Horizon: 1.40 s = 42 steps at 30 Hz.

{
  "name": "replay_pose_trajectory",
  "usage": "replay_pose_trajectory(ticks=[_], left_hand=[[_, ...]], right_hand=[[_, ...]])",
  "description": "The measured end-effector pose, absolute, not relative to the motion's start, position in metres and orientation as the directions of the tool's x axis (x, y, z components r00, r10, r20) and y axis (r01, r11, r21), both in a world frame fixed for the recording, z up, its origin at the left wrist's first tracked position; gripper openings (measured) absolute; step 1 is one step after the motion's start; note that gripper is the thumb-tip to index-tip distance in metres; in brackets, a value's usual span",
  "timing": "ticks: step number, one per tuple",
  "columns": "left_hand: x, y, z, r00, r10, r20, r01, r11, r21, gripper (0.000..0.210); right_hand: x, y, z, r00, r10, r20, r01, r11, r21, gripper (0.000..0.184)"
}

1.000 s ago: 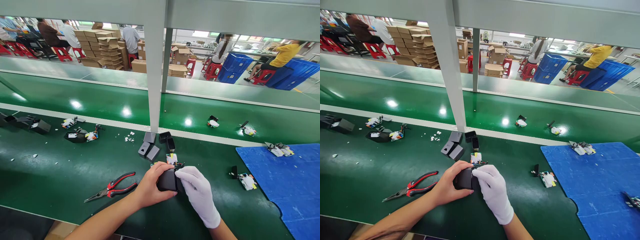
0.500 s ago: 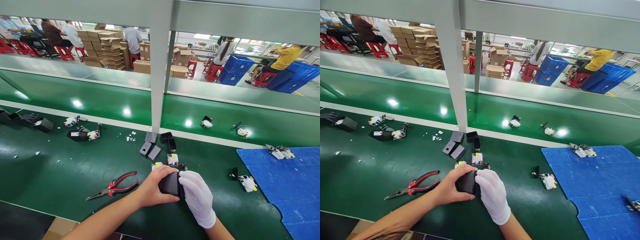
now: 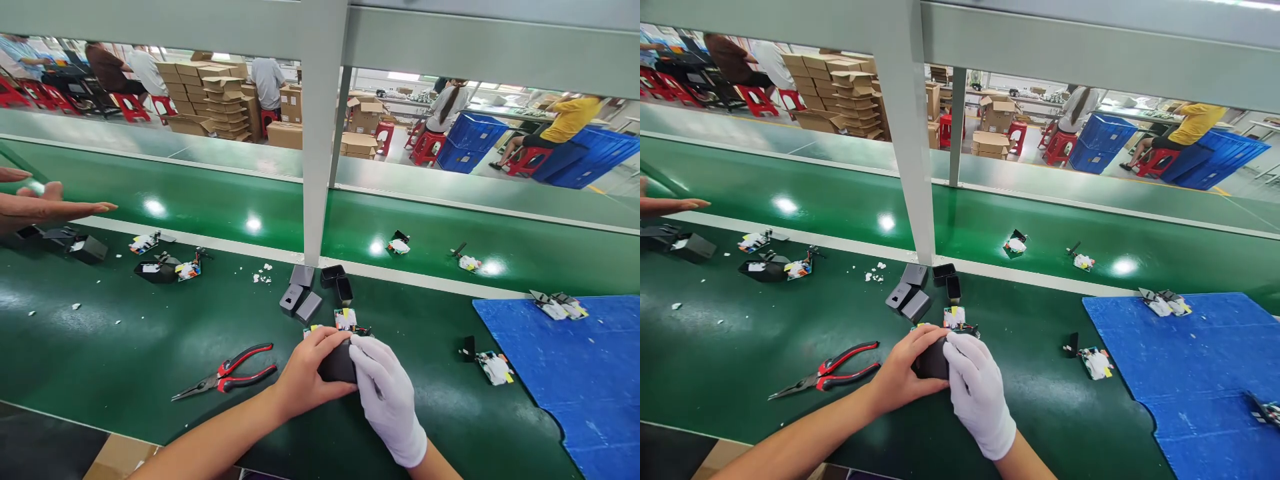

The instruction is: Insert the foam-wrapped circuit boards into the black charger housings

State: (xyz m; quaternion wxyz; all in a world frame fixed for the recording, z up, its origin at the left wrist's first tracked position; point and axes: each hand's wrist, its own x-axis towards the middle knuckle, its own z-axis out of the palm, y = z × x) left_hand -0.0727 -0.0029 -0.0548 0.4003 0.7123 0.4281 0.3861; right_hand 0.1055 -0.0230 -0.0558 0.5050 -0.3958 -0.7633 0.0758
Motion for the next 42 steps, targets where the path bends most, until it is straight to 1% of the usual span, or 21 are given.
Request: replay_pose_trajectory(ticks=[2, 3, 5, 6, 7, 10, 12, 14, 15, 16, 18, 19, 21, 24, 27, 35, 38, 42], left_hand=[[-0.072, -0.001, -0.051, 0.288, 0.950, 0.123, 0.270, -0.204, 0.941, 0.060], [-0.072, 0.000, -0.050, 0.276, 0.959, 0.063, 0.238, -0.132, 0.962, 0.061], [-0.072, 0.001, -0.051, 0.286, 0.957, -0.056, 0.136, 0.017, 0.991, 0.067], [-0.072, 0.002, -0.054, 0.305, 0.947, -0.098, 0.074, 0.079, 0.994, 0.072], [-0.073, 0.003, -0.056, 0.330, 0.936, -0.124, 0.013, 0.127, 0.992, 0.078], [-0.074, 0.003, -0.063, 0.408, 0.906, -0.116, -0.133, 0.184, 0.974, 0.087], [-0.075, 0.003, -0.064, 0.431, 0.900, -0.062, -0.209, 0.166, 0.964, 0.088], [-0.076, 0.003, -0.061, 0.433, 0.901, -0.005, -0.264, 0.133, 0.955, 0.082], [-0.077, 0.003, -0.059, 0.432, 0.902, 0.020, -0.280, 0.114, 0.953, 0.077], [-0.078, 0.002, -0.057, 0.433, 0.900, 0.045, -0.292, 0.092, 0.952, 0.071], [-0.079, 0.001, -0.054, 0.443, 0.891, 0.102, -0.312, 0.046, 0.949, 0.063], [-0.080, 0.001, -0.053, 0.451, 0.883, 0.130, -0.323, 0.026, 0.946, 0.061], [-0.080, -0.001, -0.053, 0.463, 0.869, 0.176, -0.342, -0.008, 0.940, 0.061], [-0.082, -0.003, -0.053, 0.465, 0.857, 0.223, -0.350, -0.053, 0.935, 0.063], [-0.083, -0.003, -0.053, 0.475, 0.847, 0.238, -0.350, -0.066, 0.934, 0.064], [-0.082, -0.004, -0.048, 0.508, 0.818, 0.271, -0.355, -0.088, 0.931, 0.062], [-0.083, -0.005, -0.047, 0.527, 0.803, 0.277, -0.343, -0.097, 0.934, 0.062], [-0.084, -0.005, -0.047, 0.538, 0.795, 0.281, -0.328, -0.110, 0.938, 0.062]], right_hand=[[0.101, -0.022, -0.056, -0.213, 0.724, 0.656, 0.519, 0.653, -0.552, 0.042], [0.099, -0.022, -0.056, -0.240, 0.746, 0.621, 0.512, 0.641, -0.572, 0.044], [0.095, -0.022, -0.059, -0.269, 0.788, 0.554, 0.506, 0.605, -0.615, 0.056], [0.094, -0.022, -0.060, -0.260, 0.811, 0.523, 0.508, 0.576, -0.640, 0.059], [0.094, -0.021, -0.062, -0.237, 0.835, 0.496, 0.507, 0.542, -0.671, 0.059], [0.098, -0.016, -0.065, -0.098, 0.902, 0.419, 0.442, 0.417, -0.794, 0.046], [0.102, -0.010, -0.066, 0.001, 0.948, 0.318, 0.307, 0.303, -0.902, 0.041], [0.105, -0.005, -0.066, 0.070, 0.985, 0.160, 0.100, 0.153, -0.983, 0.044], [0.106, -0.002, -0.065, 0.077, 0.994, 0.073, -0.026, 0.075, -0.997, 0.047], [0.105, -0.001, -0.064, 0.064, 0.998, -0.009, -0.152, 0.001, -0.988, 0.049], [0.102, 0.000, -0.059, 0.002, 0.991, -0.131, -0.363, -0.122, -0.924, 0.048], [0.100, -0.001, -0.056, -0.041, 0.985, -0.170, -0.435, -0.171, -0.884, 0.046], [0.096, -0.003, -0.051, -0.119, 0.971, -0.207, -0.520, -0.238, -0.821, 0.040], [0.093, -0.006, -0.044, -0.229, 0.950, -0.215, -0.545, -0.307, -0.780, 0.034], [0.093, -0.006, -0.041, -0.296, 0.932, -0.210, -0.515, -0.341, -0.787, 0.029], [0.095, -0.005, -0.044, -0.326, 0.925, -0.194, -0.478, -0.338, -0.811, 0.030], [0.096, -0.006, -0.048, -0.313, 0.927, -0.208, -0.503, -0.348, -0.791, 0.029], [0.094, -0.006, -0.051, -0.340, 0.911, -0.233, -0.528, -0.390, -0.754, 0.026]])
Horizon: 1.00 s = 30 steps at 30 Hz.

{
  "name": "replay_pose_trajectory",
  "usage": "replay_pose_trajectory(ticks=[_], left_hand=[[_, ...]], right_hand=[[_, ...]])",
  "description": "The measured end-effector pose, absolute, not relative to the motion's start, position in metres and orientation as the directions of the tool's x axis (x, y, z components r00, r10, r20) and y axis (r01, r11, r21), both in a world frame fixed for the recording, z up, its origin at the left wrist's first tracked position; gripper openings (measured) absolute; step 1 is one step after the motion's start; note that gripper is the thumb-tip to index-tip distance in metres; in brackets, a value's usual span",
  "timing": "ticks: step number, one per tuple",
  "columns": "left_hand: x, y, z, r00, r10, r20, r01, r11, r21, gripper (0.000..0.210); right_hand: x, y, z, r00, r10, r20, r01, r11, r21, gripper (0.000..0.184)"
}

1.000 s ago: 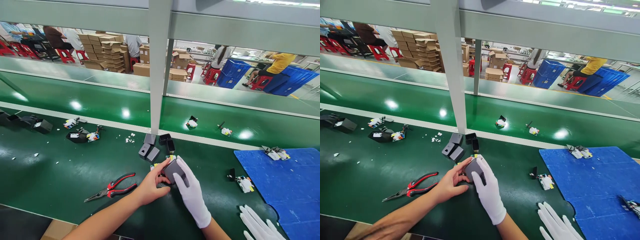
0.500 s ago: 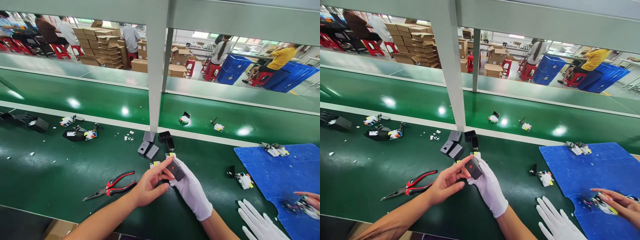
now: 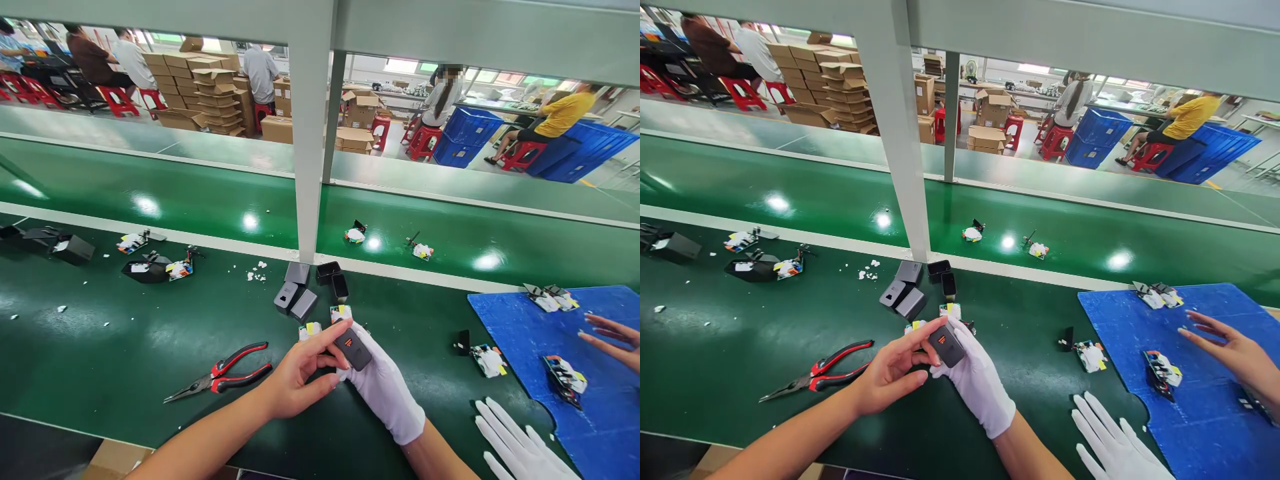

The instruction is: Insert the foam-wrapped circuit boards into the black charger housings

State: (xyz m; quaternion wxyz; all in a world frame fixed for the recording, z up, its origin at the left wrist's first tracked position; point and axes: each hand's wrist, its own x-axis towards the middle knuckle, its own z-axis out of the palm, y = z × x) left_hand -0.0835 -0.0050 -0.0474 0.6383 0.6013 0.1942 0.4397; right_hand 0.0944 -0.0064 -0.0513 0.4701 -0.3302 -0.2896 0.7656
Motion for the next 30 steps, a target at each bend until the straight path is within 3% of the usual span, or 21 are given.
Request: replay_pose_trajectory(ticks=[5, 11, 13, 15, 18, 21, 23, 25, 30], left_hand=[[-0.082, -0.005, -0.048, 0.537, 0.788, 0.301, -0.317, -0.142, 0.938, 0.063], [-0.083, -0.004, -0.051, 0.561, 0.771, 0.302, -0.265, -0.178, 0.948, 0.067], [-0.083, -0.001, -0.055, 0.525, 0.812, 0.256, -0.192, -0.180, 0.965, 0.066], [-0.083, 0.002, -0.057, 0.462, 0.866, 0.190, -0.127, -0.147, 0.981, 0.059], [-0.083, 0.004, -0.059, 0.403, 0.909, 0.107, -0.080, -0.081, 0.994, 0.052], [-0.082, 0.003, -0.059, 0.400, 0.914, 0.073, -0.048, -0.059, 0.997, 0.050], [-0.082, 0.002, -0.059, 0.400, 0.913, 0.076, -0.035, -0.067, 0.997, 0.049], [-0.081, 0.002, -0.060, 0.397, 0.913, 0.090, -0.027, -0.086, 0.996, 0.048], [-0.080, 0.005, -0.060, 0.378, 0.918, 0.118, 0.005, -0.130, 0.991, 0.046]], right_hand=[[0.094, -0.009, -0.050, -0.319, 0.913, -0.253, -0.527, -0.393, -0.754, 0.022], [0.104, -0.006, -0.046, -0.189, 0.962, -0.198, -0.398, -0.259, -0.880, 0.045], [0.114, -0.004, -0.046, -0.042, 0.993, -0.108, -0.256, -0.115, -0.960, 0.049], [0.126, -0.005, -0.045, 0.130, 0.990, 0.047, 0.046, 0.041, -0.998, 0.046], [0.146, -0.018, -0.046, 0.195, 0.905, 0.379, 0.558, 0.216, -0.801, 0.037], [0.158, -0.038, -0.056, 0.084, 0.819, 0.568, 0.819, 0.268, -0.507, 0.035], [0.162, -0.050, -0.066, -0.021, 0.820, 0.572, 0.884, 0.282, -0.372, 0.037], [0.163, -0.058, -0.074, -0.122, 0.846, 0.520, 0.895, 0.320, -0.310, 0.039], [0.165, -0.069, -0.076, -0.055, 0.867, 0.496, 0.872, 0.284, -0.399, 0.043]])
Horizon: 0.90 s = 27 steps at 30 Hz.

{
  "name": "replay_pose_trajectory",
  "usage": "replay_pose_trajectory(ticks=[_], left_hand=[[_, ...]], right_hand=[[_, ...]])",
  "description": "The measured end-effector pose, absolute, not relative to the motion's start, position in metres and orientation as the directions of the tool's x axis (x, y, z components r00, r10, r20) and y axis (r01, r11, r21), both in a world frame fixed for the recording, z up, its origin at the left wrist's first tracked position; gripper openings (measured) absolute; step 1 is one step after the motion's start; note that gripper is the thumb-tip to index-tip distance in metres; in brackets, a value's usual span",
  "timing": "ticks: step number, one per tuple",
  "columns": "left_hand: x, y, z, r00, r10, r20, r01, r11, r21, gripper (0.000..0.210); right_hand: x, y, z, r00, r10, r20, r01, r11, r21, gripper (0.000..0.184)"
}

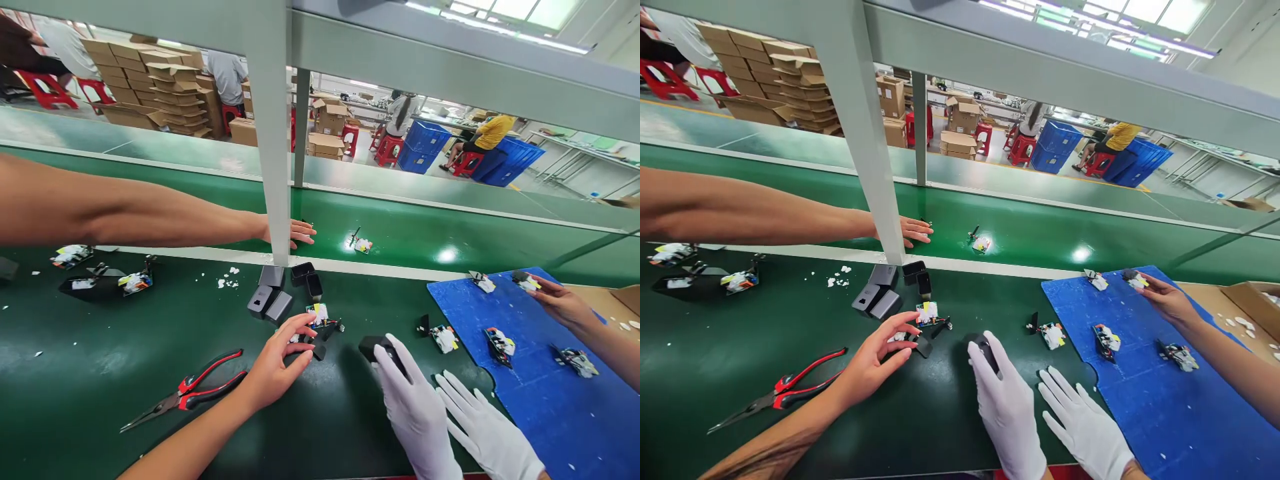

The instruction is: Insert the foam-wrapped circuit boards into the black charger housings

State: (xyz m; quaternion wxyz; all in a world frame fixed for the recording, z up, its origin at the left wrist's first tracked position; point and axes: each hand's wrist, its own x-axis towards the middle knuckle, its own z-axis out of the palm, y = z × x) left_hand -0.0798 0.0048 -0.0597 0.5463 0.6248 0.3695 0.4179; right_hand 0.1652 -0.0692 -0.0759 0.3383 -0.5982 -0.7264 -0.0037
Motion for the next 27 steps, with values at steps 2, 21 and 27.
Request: replay_pose_trajectory(ticks=[2, 21, 27], left_hand=[[-0.080, 0.006, -0.060, 0.371, 0.920, 0.128, 0.014, -0.144, 0.989, 0.045], [-0.079, -0.005, -0.059, 0.495, 0.610, 0.618, 0.150, -0.761, 0.631, 0.084], [-0.079, -0.004, -0.050, 0.444, 0.561, 0.698, 0.124, -0.811, 0.572, 0.080]], right_hand=[[0.165, -0.074, -0.076, -0.064, 0.876, 0.478, 0.851, 0.298, -0.433, 0.045], [0.088, -0.054, -0.038, -0.054, 0.962, -0.266, -0.526, -0.254, -0.811, 0.059], [0.070, -0.052, -0.056, -0.111, 0.964, -0.241, -0.531, -0.263, -0.806, 0.047]])
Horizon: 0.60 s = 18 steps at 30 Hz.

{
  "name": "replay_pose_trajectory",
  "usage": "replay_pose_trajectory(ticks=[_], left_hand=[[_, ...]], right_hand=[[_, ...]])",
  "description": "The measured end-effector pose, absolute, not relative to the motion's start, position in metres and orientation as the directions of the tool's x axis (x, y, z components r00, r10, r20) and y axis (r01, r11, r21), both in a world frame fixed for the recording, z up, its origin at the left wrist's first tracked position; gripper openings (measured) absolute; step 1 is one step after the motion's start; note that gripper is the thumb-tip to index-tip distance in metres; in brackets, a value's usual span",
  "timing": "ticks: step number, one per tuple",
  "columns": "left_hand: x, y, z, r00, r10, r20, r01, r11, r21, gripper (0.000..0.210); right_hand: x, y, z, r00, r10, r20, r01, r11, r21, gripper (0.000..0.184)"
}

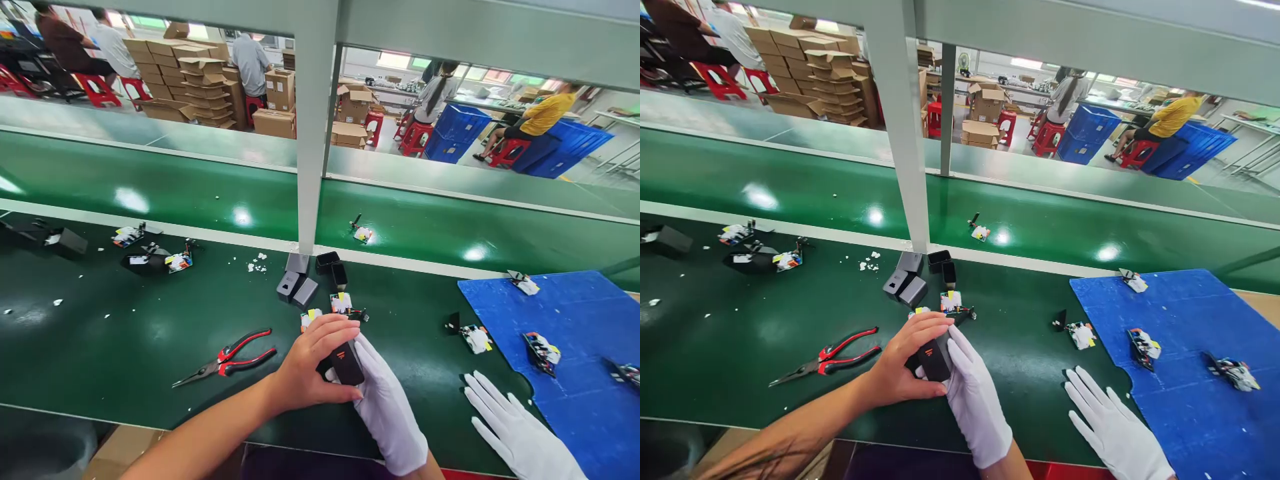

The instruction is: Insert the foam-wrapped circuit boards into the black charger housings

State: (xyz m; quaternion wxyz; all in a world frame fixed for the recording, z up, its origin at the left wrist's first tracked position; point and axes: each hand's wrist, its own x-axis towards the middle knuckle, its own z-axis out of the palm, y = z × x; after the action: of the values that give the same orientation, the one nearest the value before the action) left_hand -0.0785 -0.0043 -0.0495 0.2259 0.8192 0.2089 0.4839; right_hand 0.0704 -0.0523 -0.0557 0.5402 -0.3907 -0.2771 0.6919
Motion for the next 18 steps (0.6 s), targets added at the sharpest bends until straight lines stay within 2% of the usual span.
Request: replay_pose_trajectory(ticks=[6, 13, 18], left_hand=[[-0.078, -0.006, -0.046, 0.421, 0.547, 0.724, 0.107, -0.822, 0.559, 0.078], [-0.079, -0.004, -0.049, 0.468, 0.553, 0.689, 0.166, -0.821, 0.546, 0.077], [-0.079, -0.005, -0.050, 0.482, 0.550, 0.682, 0.139, -0.816, 0.561, 0.079]], right_hand=[[0.066, -0.051, -0.078, -0.042, 0.981, -0.192, -0.489, -0.187, -0.852, 0.035], [0.071, -0.049, -0.089, -0.069, 0.989, -0.127, -0.356, -0.143, -0.924, 0.046], [0.069, -0.048, -0.085, -0.027, 0.993, -0.116, -0.373, -0.117, -0.921, 0.039]])
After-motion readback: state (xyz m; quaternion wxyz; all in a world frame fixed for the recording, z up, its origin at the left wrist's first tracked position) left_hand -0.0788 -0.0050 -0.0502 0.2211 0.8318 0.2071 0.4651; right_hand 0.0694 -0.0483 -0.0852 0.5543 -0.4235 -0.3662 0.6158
